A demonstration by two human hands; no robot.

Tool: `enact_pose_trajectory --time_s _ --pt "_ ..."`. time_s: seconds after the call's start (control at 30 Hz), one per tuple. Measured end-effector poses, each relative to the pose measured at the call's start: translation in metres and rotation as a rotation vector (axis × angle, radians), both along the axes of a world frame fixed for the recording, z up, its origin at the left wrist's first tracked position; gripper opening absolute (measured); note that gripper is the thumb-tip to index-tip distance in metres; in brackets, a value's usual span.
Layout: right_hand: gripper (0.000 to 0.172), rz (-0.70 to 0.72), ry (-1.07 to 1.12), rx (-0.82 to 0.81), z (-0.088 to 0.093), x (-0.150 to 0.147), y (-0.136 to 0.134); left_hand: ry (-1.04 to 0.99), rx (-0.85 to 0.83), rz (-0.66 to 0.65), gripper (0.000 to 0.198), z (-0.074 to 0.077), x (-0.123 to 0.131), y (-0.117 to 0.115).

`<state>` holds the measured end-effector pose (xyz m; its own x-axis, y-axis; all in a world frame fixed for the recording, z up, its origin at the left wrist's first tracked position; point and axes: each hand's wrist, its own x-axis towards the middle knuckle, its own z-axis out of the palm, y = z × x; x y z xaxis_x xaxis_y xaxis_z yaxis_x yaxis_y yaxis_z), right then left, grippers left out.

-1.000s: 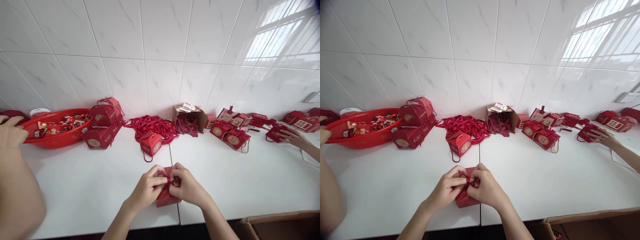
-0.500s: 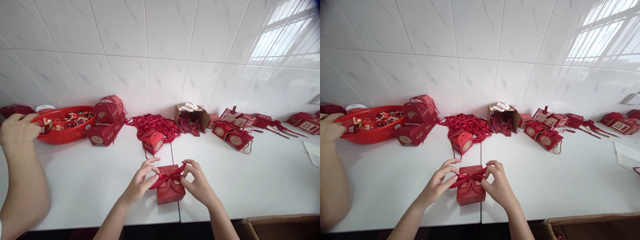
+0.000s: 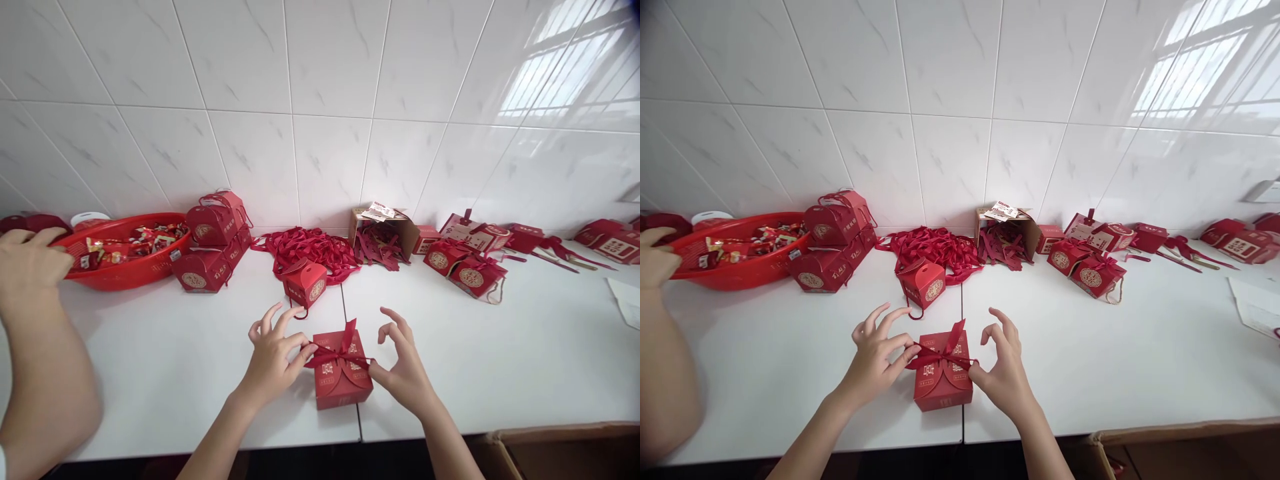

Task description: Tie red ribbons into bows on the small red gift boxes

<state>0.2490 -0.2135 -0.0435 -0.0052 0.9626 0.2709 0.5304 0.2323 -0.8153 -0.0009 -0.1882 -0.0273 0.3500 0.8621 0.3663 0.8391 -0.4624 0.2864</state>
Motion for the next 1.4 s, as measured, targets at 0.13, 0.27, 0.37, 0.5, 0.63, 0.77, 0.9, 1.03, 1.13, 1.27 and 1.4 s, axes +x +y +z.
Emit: enact_pose_trajectory --time_s 0.13,0.27,0.37,0.5,0.63,0.77,0.9,1.03,1.13,1.27,1.4 --pt "0.024 0.017 0.061 -0.039 -0.004 0.002 -0.001 -0.082 -0.036 0.009 0.022 -0.012 0.000 -0.002" --pt "0.043 0.253 0.186 -0.134 -0.018 0.013 0.004 -0.350 -0.221 -0.026 0.012 -0.021 0.001 -0.005" --pt "0.108 0.530 0.235 -0.199 -0.028 0.016 0.006 -0.582 -0.441 -0.104 0.020 -0.019 0.005 -0.011" --pt "0.124 0.567 0.195 -0.290 -0.031 0.005 0.000 -0.798 -0.625 -0.193 0.024 -0.017 0.016 -0.019" --pt "0.114 0.375 0.192 -0.255 -0.035 0.013 0.008 -1.044 -0.532 -0.125 0.043 -0.027 0.022 -0.021" --pt "0.120 -0.487 0.087 -0.175 -0.050 0.051 0.032 -1.111 -0.483 0.099 0.049 -0.044 0.013 -0.016" --pt "0.107 -0.736 -0.158 -0.192 -0.078 0.068 0.040 -1.055 -0.578 0.294 0.047 -0.057 0.000 -0.009" --pt "0.074 -0.470 -0.478 -0.271 -0.101 0.056 0.028 -1.008 -0.567 0.383 0.053 -0.059 -0.007 0.011" --pt "0.063 -0.392 -0.584 -0.308 -0.104 0.049 0.022 -0.881 -0.416 0.363 0.062 -0.047 -0.010 0.038" --pt "0.061 -0.391 -0.627 -0.334 -0.099 0.050 0.023 -0.631 -0.195 0.250 0.078 -0.024 -0.005 0.077" --pt "0.061 -0.391 -0.657 -0.339 -0.099 0.050 0.024 -0.515 -0.044 0.226 0.099 -0.019 0.009 0.107"
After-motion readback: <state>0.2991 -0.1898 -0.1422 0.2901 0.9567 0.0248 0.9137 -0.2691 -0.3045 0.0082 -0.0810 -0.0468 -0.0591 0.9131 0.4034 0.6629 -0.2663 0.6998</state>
